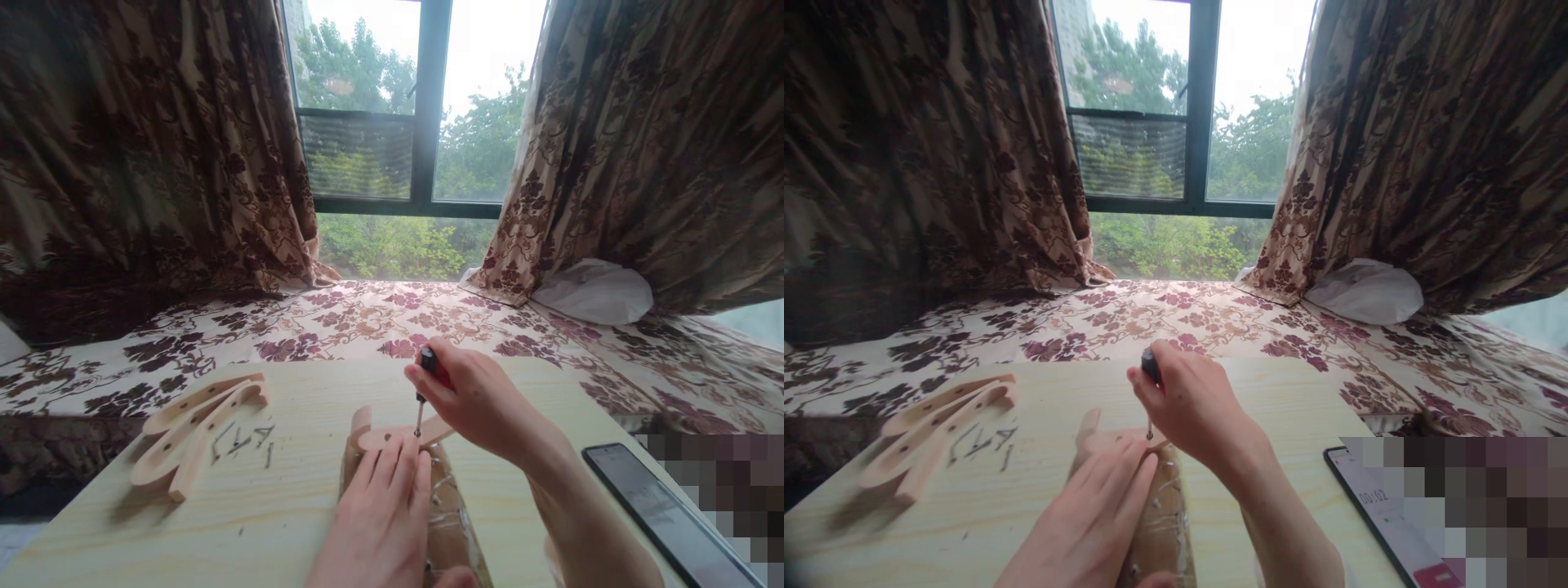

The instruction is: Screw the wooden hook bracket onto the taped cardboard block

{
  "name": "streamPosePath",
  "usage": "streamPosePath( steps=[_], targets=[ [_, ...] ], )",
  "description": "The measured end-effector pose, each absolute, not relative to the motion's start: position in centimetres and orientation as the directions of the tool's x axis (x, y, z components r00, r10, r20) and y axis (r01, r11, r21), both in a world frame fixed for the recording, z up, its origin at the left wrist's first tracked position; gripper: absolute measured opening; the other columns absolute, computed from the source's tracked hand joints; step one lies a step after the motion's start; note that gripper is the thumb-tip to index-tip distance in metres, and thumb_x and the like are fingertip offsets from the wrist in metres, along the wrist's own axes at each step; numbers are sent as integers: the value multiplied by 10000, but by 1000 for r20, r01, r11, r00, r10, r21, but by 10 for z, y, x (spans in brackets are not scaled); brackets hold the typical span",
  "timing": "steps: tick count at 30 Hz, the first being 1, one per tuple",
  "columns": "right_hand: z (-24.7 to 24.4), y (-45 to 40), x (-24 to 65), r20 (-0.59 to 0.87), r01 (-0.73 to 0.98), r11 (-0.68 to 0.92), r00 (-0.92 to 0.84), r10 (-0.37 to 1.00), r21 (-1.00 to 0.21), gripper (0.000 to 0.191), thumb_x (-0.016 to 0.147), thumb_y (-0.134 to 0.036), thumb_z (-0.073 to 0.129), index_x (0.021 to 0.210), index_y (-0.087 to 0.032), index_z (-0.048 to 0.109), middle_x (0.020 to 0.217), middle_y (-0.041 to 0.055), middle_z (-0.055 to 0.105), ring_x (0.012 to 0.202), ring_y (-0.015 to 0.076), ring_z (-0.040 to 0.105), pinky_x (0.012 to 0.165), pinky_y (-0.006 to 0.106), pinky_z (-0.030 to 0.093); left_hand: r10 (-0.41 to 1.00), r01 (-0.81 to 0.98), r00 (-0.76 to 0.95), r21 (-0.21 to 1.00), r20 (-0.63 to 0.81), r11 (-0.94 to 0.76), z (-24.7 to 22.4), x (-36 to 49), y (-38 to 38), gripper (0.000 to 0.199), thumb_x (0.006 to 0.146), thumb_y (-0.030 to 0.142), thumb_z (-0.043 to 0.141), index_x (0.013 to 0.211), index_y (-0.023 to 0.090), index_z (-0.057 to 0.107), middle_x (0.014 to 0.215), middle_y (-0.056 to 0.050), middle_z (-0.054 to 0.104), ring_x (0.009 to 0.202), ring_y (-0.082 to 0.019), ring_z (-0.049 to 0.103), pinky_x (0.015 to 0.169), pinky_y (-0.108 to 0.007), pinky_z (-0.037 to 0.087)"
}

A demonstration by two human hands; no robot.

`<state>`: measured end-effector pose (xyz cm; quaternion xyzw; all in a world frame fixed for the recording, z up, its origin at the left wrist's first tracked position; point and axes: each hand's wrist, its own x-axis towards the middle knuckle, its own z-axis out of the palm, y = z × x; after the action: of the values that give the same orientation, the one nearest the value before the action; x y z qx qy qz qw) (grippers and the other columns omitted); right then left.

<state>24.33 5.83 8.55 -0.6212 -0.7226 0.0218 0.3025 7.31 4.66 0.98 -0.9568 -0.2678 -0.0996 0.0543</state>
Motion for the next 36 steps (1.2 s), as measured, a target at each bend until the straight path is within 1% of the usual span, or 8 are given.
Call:
streamPosePath(
  steps=[2,4,7,12,18,23,29,36],
  targets=[
    [85,58,244,414,885,229,-46,909,-405,204,903,-341,466,750,-215,419,637,-11,577,563,126,472,550,252,271,458,501,848,-122,265,-857,5,71,46,722,843,659,423,1284,93,504,1376,-209,460,1259,-362,447,996,-459,435],
    [85,58,244,417,887,231,-48,907,-401,197,901,-341,471,756,-212,435,639,-7,580,566,127,477,552,251,275,451,503,845,-144,287,-852,2,70,45,702,851,654,416,1287,111,499,1372,-190,472,1252,-343,458,1000,-439,434],
    [85,57,244,422,889,234,-51,905,-395,194,897,-346,475,762,-210,447,641,-5,584,567,127,480,549,251,275,463,513,839,-132,288,-848,2,71,43,695,847,659,417,1265,113,521,1347,-187,499,1223,-338,486,987,-440,447],
    [85,57,243,422,888,239,-58,905,-392,189,900,-345,469,767,-212,446,633,-10,576,563,129,480,544,253,272,425,482,856,-158,292,-862,1,72,43,687,852,656,424,1253,109,533,1297,-183,543,1184,-340,515,965,-450,466],
    [85,57,244,413,885,239,-59,909,-400,199,903,-346,461,756,-217,422,625,-15,574,555,128,480,539,252,266,464,495,854,-94,234,-864,0,75,43,670,828,656,478,1265,150,522,1281,-136,561,1214,-327,484,1004,-466,437],
    [86,57,243,396,891,223,-54,917,-396,204,904,-344,458,749,-219,409,628,-13,576,555,129,477,540,253,263,436,470,864,-91,250,-878,9,73,45,665,831,654,469,1241,134,534,1256,-164,574,1172,-335,526,976,-487,456],
    [86,57,243,399,880,240,-64,915,-410,188,904,-334,457,762,-216,424,638,-7,593,561,132,494,546,255,272,439,483,841,-74,316,-872,9,69,48,621,805,569,558,1237,124,529,1325,-212,510,1218,-358,492,980,-475,452],
    [86,56,243,395,882,232,-58,917,-409,200,902,-332,460,744,-214,421,629,-8,590,547,127,490,538,255,265,476,503,852,-93,218,-859,1,70,47,653,806,611,536,1264,147,510,1376,-217,453,1268,-363,436,998,-446,433]
  ],
)
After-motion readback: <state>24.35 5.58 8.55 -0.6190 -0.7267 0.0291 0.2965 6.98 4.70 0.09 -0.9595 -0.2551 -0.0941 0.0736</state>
